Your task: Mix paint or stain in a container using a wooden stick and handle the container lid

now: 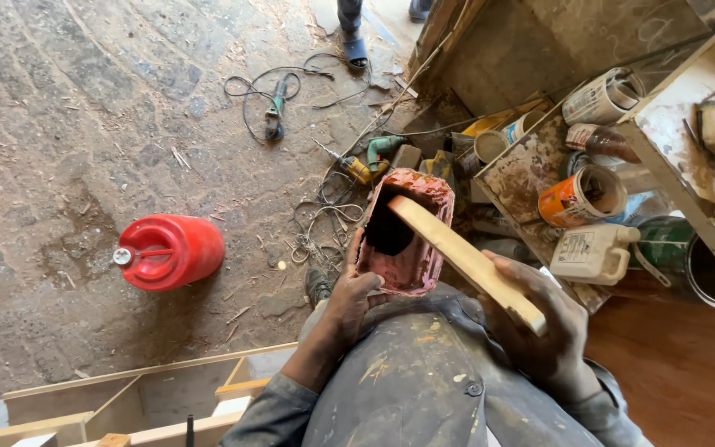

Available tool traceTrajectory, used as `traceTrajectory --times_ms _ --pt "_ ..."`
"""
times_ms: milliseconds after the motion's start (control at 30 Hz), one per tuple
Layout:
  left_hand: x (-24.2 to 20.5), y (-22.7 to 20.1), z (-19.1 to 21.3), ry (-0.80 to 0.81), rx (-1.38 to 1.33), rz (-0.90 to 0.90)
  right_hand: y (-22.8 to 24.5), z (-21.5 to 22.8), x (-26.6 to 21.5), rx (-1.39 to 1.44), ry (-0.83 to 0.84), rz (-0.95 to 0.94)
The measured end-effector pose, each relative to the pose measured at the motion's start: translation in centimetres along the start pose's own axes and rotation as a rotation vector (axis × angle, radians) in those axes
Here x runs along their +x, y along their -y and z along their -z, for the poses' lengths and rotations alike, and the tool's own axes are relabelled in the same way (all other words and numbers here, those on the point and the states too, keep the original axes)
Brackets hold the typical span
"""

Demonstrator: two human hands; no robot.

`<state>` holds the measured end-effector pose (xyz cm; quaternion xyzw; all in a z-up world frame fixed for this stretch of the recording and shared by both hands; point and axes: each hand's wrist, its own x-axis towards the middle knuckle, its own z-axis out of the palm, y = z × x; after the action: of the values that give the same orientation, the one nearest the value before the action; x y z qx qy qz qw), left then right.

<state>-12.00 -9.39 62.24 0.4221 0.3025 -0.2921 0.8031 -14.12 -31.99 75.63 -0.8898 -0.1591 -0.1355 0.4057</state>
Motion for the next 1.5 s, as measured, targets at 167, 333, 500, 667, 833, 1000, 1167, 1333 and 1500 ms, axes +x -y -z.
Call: traceTrajectory --times_ms 167,333,500,667,833,1000,1167,1333,1500 --pt "-0.7 -0.9 -0.5 -0.039 -0.015 0.029 1.1 0.8 -0.4 -0.051 -0.057 0.036" --pt "-0.1 0.3 0.3 0.094 -0.065 -0.054 0.1 -0.1 -1.1 0.059 -0.003 -0.015" --pt "0.0 0.4 0.5 0.025 -0.027 -0.022 1.4 1.3 -0.9 0.032 -0.043 0.025" --pt "-0.1 1.1 0.5 0.1 -0.069 -0.043 0.7 0.8 -1.9 0.157 0.03 -0.035" --pt "-0.4 0.7 0.3 0.055 -0.071 -0.053 2.3 1.3 -1.4 0.053 -0.115 0.006" --pt "-0.1 1.5 0.6 0.054 -0.05 -0.057 1.0 1.0 -2.3 0.126 0.014 -0.022" --pt "1.2 2.5 1.6 0.109 -0.129 -0.158 1.8 1.4 -1.5 0.009 -0.093 0.069" --pt "0.2 1.4 1.1 -0.015 -0.033 -0.009 0.7 0.7 -2.5 0.154 0.025 -0.022" --pt "-0.4 0.4 0.2 -0.055 0.012 -0.011 1.8 1.7 -1.6 0.075 -0.022 0.033"
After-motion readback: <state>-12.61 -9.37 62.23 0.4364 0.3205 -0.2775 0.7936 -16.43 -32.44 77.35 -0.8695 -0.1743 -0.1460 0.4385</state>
